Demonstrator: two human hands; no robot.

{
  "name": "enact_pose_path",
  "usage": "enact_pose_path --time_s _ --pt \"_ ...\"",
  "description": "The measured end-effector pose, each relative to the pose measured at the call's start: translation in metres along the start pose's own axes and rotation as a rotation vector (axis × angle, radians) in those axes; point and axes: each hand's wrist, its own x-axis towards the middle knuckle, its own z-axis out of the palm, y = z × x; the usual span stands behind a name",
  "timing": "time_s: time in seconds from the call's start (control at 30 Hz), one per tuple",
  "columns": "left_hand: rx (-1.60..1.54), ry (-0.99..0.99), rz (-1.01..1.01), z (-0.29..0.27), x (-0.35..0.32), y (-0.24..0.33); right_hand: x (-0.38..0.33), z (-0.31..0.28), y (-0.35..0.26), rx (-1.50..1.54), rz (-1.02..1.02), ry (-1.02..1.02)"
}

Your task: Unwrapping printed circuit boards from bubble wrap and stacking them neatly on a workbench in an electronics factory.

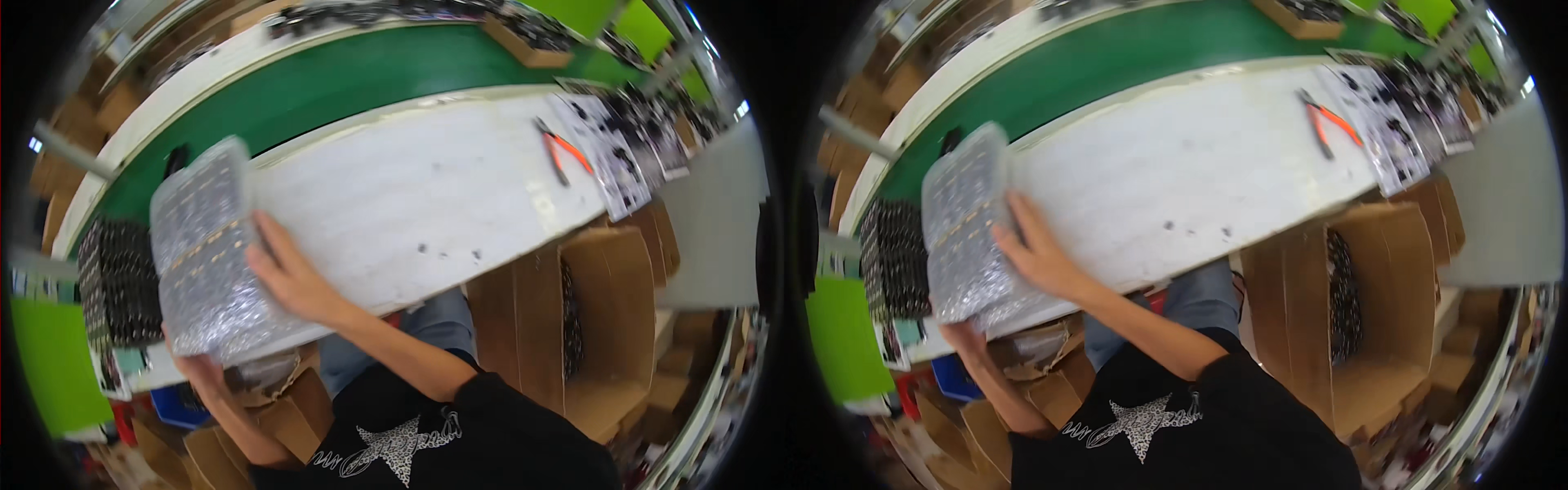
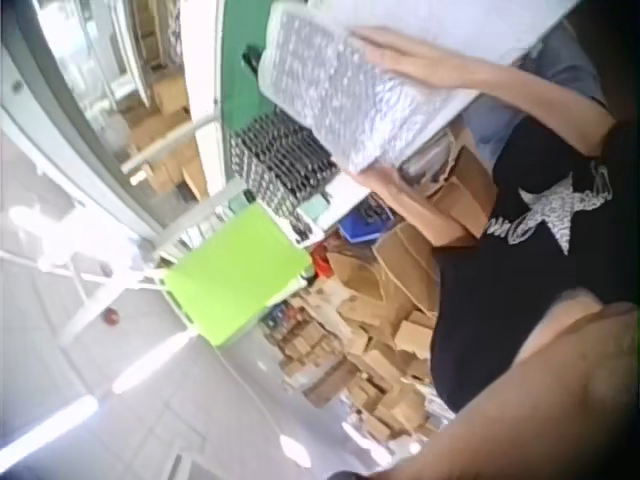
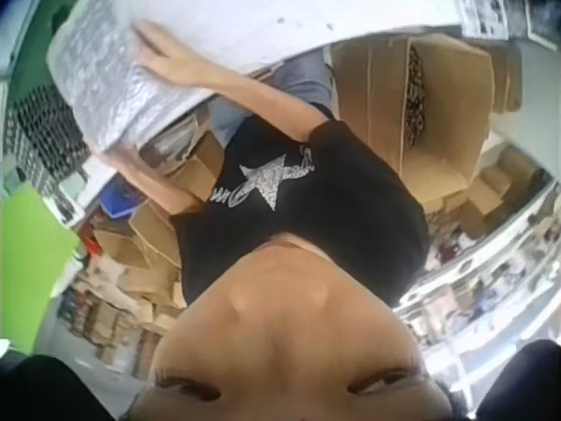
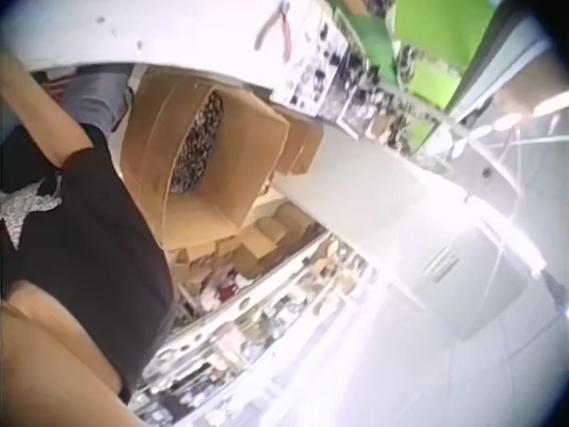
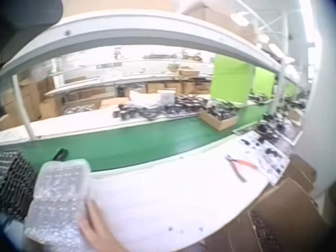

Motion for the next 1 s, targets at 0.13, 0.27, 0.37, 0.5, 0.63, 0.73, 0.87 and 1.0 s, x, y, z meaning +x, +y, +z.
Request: enact_pose_path --time_s 0.13,0.27,0.37,0.5,0.63,0.73,0.87,1.0 --pt "0.058 -0.107 0.061 0.034 -0.027 -0.003 -0.006 -0.031 -0.017 0.101 -0.021 0.025" --pt "0.135 -0.29 0.125 0.101 -0.063 -0.03 -0.014 -0.11 -0.045 0.008 -0.058 0.047" --pt "0.17 -0.687 0.139 0.163 -0.097 -0.072 -0.038 -0.19 -0.071 0.055 0.014 0.223" --pt "0.279 -0.911 0.266 0.242 -0.134 -0.124 -0.057 -0.311 -0.093 0.002 0.077 0.713" --pt "0.185 -0.968 0.246 0.294 -0.166 -0.166 -0.083 -0.396 -0.105 0.102 0.129 0.786" --pt "0.262 -0.994 0.193 0.304 -0.178 -0.182 -0.085 -0.431 -0.108 0.119 0.166 0.781" --pt "0.308 -0.999 0.172 0.296 -0.177 -0.186 -0.082 -0.45 -0.112 0.106 0.185 0.791" --pt "0.251 -1.07 0.176 0.269 -0.169 -0.169 -0.086 -0.446 -0.127 -0.036 0.191 0.786"
